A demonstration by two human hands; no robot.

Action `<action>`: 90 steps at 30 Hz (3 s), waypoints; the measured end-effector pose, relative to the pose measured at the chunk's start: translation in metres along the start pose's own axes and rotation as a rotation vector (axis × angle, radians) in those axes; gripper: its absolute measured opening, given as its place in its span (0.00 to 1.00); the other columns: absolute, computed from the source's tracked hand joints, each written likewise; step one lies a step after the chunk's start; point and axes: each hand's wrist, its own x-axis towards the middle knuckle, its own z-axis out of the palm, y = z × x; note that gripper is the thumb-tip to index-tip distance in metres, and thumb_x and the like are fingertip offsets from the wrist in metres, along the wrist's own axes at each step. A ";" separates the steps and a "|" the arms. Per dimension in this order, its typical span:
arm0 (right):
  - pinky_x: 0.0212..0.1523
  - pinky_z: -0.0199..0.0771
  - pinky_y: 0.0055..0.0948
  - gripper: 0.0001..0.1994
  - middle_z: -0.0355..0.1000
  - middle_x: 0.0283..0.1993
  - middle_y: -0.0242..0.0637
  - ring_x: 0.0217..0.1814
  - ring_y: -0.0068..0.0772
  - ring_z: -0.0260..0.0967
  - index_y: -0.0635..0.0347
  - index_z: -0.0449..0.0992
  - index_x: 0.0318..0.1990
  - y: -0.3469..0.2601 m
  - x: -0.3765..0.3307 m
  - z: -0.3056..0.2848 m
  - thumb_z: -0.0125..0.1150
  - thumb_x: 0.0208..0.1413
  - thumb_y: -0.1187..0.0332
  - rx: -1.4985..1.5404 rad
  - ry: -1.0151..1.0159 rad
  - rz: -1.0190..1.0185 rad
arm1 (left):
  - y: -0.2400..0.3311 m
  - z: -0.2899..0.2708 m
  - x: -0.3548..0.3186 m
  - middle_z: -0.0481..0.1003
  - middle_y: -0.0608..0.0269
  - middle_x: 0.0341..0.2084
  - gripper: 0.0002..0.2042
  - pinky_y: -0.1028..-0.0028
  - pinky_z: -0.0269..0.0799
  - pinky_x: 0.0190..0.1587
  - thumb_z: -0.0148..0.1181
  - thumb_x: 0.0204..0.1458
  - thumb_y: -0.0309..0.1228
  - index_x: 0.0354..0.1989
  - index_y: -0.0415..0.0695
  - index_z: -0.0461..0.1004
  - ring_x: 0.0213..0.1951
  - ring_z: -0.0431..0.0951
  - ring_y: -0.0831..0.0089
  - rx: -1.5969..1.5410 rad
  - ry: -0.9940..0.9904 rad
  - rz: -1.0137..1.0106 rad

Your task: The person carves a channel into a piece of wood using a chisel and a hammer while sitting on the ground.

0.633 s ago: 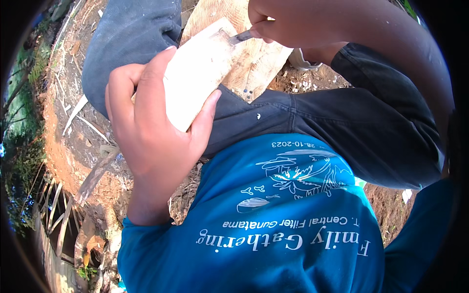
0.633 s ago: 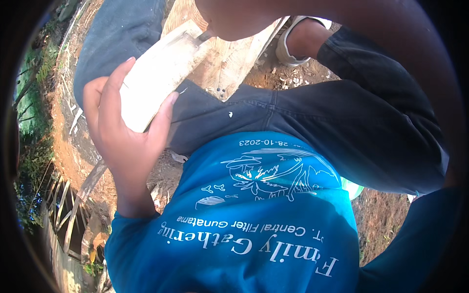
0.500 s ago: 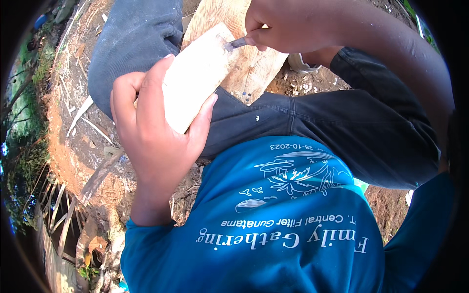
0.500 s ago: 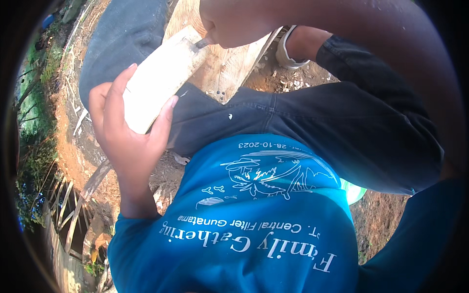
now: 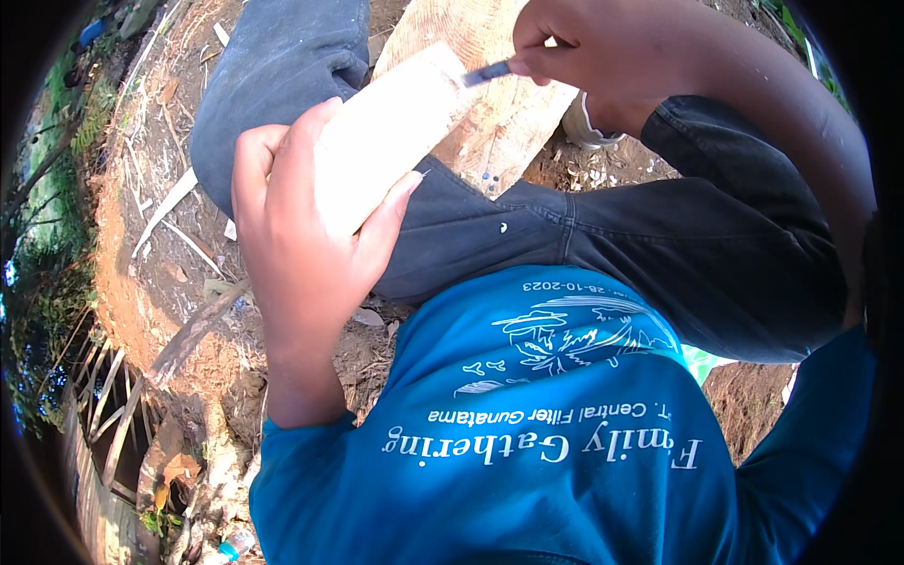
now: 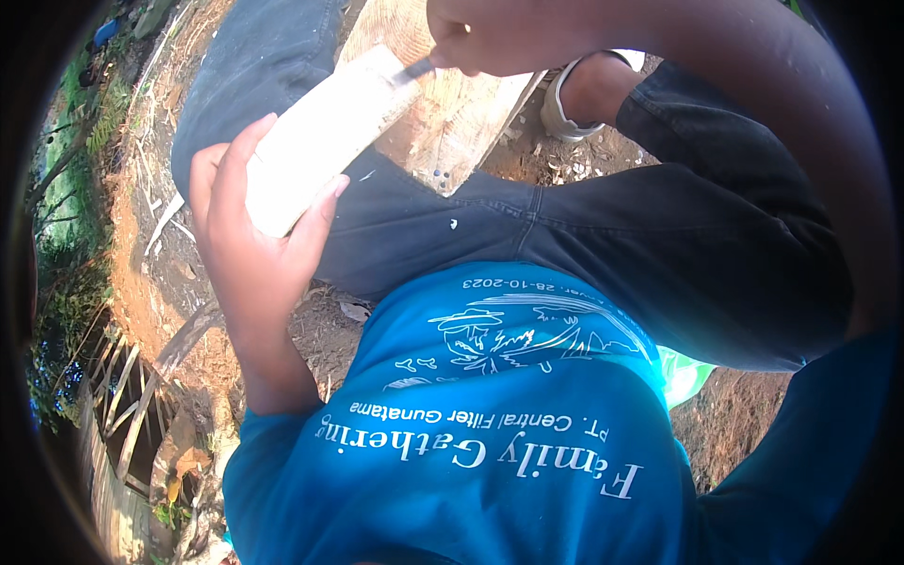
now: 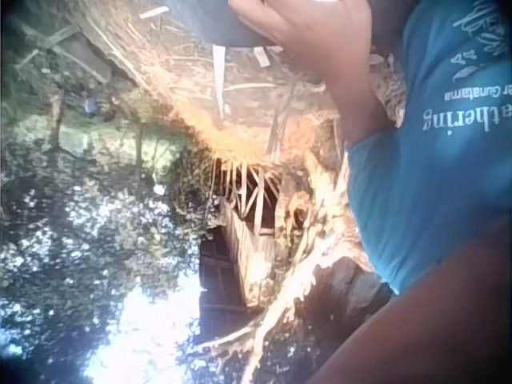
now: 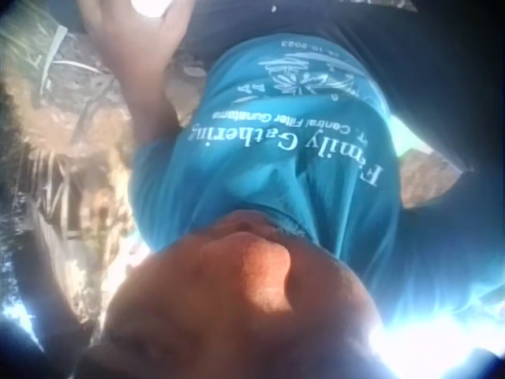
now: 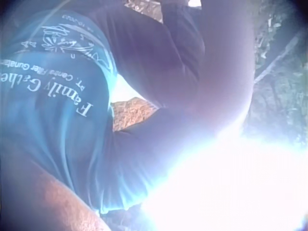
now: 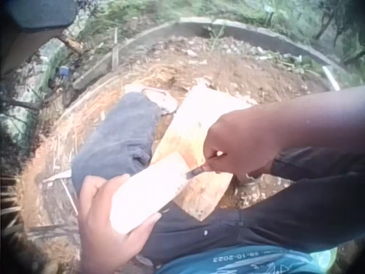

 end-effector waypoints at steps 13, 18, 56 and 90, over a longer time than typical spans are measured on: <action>0.40 0.75 0.45 0.15 0.79 0.32 0.50 0.35 0.52 0.77 0.63 0.82 0.35 -0.054 0.008 -0.006 0.53 0.62 0.62 -0.356 0.113 0.273 | 0.000 -0.003 0.009 0.72 0.56 0.40 0.29 0.65 0.73 0.44 0.79 0.39 0.33 0.53 0.42 0.76 0.41 0.77 0.60 0.017 -0.012 0.015; 0.40 0.75 0.45 0.14 0.79 0.32 0.50 0.34 0.51 0.77 0.63 0.82 0.35 -0.043 0.018 -0.009 0.54 0.61 0.62 -0.369 0.131 0.133 | -0.003 -0.003 0.008 0.71 0.57 0.39 0.30 0.65 0.72 0.43 0.79 0.39 0.34 0.53 0.42 0.77 0.41 0.76 0.61 0.018 -0.009 0.028; 0.40 0.74 0.46 0.14 0.79 0.32 0.50 0.36 0.54 0.76 0.61 0.83 0.33 0.003 0.009 0.002 0.56 0.59 0.61 -0.301 0.242 -0.003 | -0.002 -0.001 0.006 0.69 0.56 0.39 0.31 0.64 0.72 0.43 0.79 0.38 0.30 0.55 0.41 0.75 0.40 0.75 0.60 0.018 -0.003 0.058; 0.37 0.72 0.38 0.14 0.79 0.31 0.44 0.33 0.38 0.75 0.62 0.84 0.39 0.005 0.047 -0.018 0.56 0.60 0.62 -0.140 0.033 -0.145 | -0.017 0.004 0.009 0.69 0.56 0.39 0.31 0.68 0.71 0.41 0.78 0.38 0.29 0.56 0.42 0.76 0.40 0.73 0.64 -0.034 0.007 0.159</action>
